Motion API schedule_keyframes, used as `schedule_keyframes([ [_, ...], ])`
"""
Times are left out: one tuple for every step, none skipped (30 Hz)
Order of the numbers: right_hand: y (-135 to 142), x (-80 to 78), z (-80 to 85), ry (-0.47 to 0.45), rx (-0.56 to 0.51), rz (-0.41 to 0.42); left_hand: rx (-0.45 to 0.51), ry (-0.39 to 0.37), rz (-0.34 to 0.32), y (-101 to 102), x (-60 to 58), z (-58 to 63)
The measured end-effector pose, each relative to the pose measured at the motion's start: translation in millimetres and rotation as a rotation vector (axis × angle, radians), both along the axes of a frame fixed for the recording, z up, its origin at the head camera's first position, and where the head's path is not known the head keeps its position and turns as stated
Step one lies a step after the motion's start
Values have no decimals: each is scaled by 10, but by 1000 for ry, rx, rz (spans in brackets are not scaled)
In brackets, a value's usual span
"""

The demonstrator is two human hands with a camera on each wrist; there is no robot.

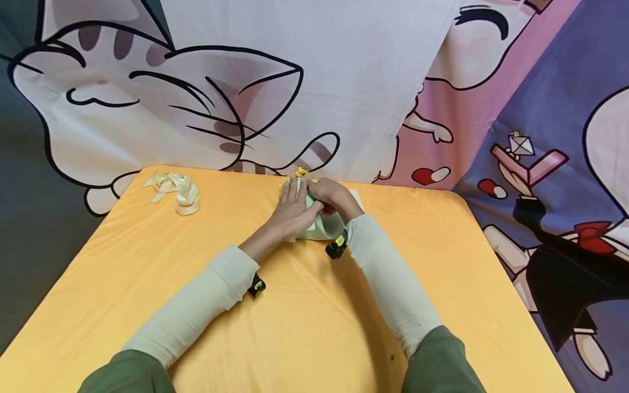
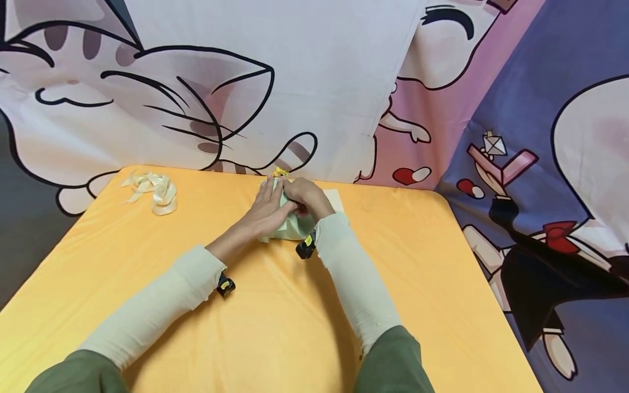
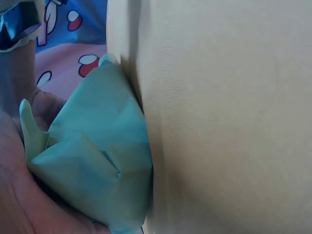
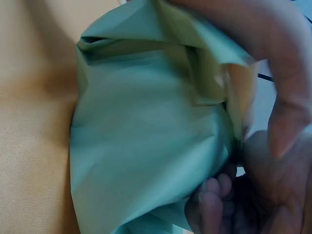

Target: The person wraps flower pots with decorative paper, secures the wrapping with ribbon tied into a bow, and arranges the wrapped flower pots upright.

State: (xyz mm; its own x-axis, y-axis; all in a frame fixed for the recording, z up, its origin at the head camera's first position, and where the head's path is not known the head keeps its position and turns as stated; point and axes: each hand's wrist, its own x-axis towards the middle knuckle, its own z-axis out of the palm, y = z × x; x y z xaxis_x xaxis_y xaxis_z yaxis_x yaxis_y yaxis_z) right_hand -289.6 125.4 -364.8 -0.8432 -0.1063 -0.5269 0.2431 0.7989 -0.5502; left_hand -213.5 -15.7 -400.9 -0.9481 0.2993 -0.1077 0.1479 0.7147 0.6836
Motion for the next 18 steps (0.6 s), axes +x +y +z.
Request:
schedule_keyframes([
  [-5, 2, -11, 6, -8, -5, 15, -17, -4, -10, -8, 2],
  [-9, 6, -22, 15, -14, -8, 30, -35, -9, -22, -18, 2],
  [-13, 11, -34, 30, -18, -12, 35, -51, -13, -31, -26, 6],
  [-18, 18, -45, 48, -12, -8, 41, -69, -17, -42, -35, 2],
  [-23, 23, -57, 76, 3, -1, 47, -82, -19, -51, -41, -2],
  [-26, 30, -65, 117, 26, 9, 46, -82, -22, -57, -43, -8],
  [-32, 32, -71, 171, 63, 24, 51, -82, -23, -62, -42, -13],
  [-39, 32, -71, 237, 107, 40, 50, -79, -20, -60, -40, -18],
  [-49, 32, -70, 319, 143, 53, 47, -75, -17, -58, -35, -21],
  [-60, 25, -64, 402, 186, 74, 54, -65, -14, -60, -29, -25],
  [-65, 18, -57, 484, 209, 100, 59, -54, -11, -64, -21, -22],
  [-65, 1, -53, 567, 216, 135, 62, -47, -9, -71, -16, -21],
  [-64, -23, -49, 642, 216, 181, 69, -44, -4, -77, -10, -16],
  [-61, -51, -49, 708, 204, 233, 68, -45, 3, -83, -13, -13],
  [-56, -76, -48, 760, 187, 290, 72, -47, 7, -95, -11, -6],
  [-47, -105, -49, 790, 176, 350, 78, -49, 11, -106, -9, 0],
  [-40, -131, -52, 813, 166, 403, 79, -58, 14, -114, -11, 3],
  [-41, -157, -55, 828, 173, 443, 80, -67, 16, -121, -15, 3],
])
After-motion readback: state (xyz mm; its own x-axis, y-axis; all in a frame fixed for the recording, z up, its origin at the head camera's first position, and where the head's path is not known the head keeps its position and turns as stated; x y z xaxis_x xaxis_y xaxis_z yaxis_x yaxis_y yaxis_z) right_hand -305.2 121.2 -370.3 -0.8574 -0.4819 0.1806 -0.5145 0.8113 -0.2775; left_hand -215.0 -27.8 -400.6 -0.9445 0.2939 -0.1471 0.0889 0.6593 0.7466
